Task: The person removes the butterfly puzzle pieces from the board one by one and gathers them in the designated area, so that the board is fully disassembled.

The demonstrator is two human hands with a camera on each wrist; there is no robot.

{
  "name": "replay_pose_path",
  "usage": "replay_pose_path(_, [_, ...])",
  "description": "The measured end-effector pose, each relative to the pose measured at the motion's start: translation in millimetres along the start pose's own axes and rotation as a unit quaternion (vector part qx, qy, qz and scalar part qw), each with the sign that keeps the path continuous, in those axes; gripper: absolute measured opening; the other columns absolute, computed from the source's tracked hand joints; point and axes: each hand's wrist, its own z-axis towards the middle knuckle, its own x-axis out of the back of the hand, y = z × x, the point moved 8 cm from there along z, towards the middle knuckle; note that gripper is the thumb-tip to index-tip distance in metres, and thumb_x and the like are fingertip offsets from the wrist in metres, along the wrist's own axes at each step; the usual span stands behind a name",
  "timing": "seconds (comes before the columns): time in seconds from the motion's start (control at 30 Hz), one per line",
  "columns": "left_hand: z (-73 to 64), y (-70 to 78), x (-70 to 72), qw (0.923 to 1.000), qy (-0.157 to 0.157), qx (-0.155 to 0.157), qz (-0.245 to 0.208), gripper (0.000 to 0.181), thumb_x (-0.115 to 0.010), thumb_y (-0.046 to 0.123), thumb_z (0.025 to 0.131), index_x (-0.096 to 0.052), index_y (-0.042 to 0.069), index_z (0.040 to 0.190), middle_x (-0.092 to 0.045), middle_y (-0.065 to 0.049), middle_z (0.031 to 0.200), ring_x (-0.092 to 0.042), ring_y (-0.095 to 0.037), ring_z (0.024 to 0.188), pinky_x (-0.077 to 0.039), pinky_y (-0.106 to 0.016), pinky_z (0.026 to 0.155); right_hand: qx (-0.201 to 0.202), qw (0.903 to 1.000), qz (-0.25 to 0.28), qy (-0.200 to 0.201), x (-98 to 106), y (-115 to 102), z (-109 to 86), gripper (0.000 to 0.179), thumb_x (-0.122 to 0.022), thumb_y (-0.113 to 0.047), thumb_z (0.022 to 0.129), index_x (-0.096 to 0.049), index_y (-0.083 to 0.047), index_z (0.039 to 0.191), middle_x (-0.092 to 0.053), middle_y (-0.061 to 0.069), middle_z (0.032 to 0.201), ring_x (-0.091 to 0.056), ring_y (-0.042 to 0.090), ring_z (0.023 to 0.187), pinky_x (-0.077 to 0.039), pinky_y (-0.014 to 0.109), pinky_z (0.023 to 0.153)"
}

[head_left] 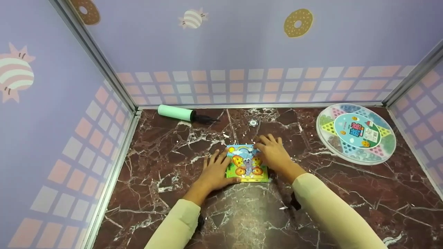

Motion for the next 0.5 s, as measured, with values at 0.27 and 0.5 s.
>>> replay_pose_path(0.27, [-0.4, 0.5, 1.5, 1.0000, 0.008, -0.004, -0.005, 0.086, -0.077, 0.068, 0.094, -0.056, 0.016, 0.159, -0.024, -0.012, 0.185, -0.016, -0.045, 0.172, -0.010, -0.078, 0.134, 0.008, 0.9993, -0.013, 0.034, 6.9, 20.0, -12.0, 0.023, -0.086, -0.019, 0.093, -0.081, -0.010, 0.114, -0.070, 0.010, 0.118, -0.058, 0.035, 0.110, -0.045, 0.058, 0.086])
replay_pose_path(0.5, [-1.1, 0.7, 2.0, 1.0000, 0.003, -0.003, -0.008, 0.087, -0.076, 0.068, 0.095, -0.054, 0.016, 0.161, -0.022, -0.011, 0.186, -0.016, -0.045, 0.172, -0.009, -0.078, 0.135, 0.004, 0.9989, 0.002, 0.046, 13.7, 39.1, -25.2, 0.022, -0.087, -0.017, 0.092, -0.082, -0.011, 0.112, -0.073, 0.010, 0.119, -0.059, 0.035, 0.107, -0.046, 0.058, 0.085])
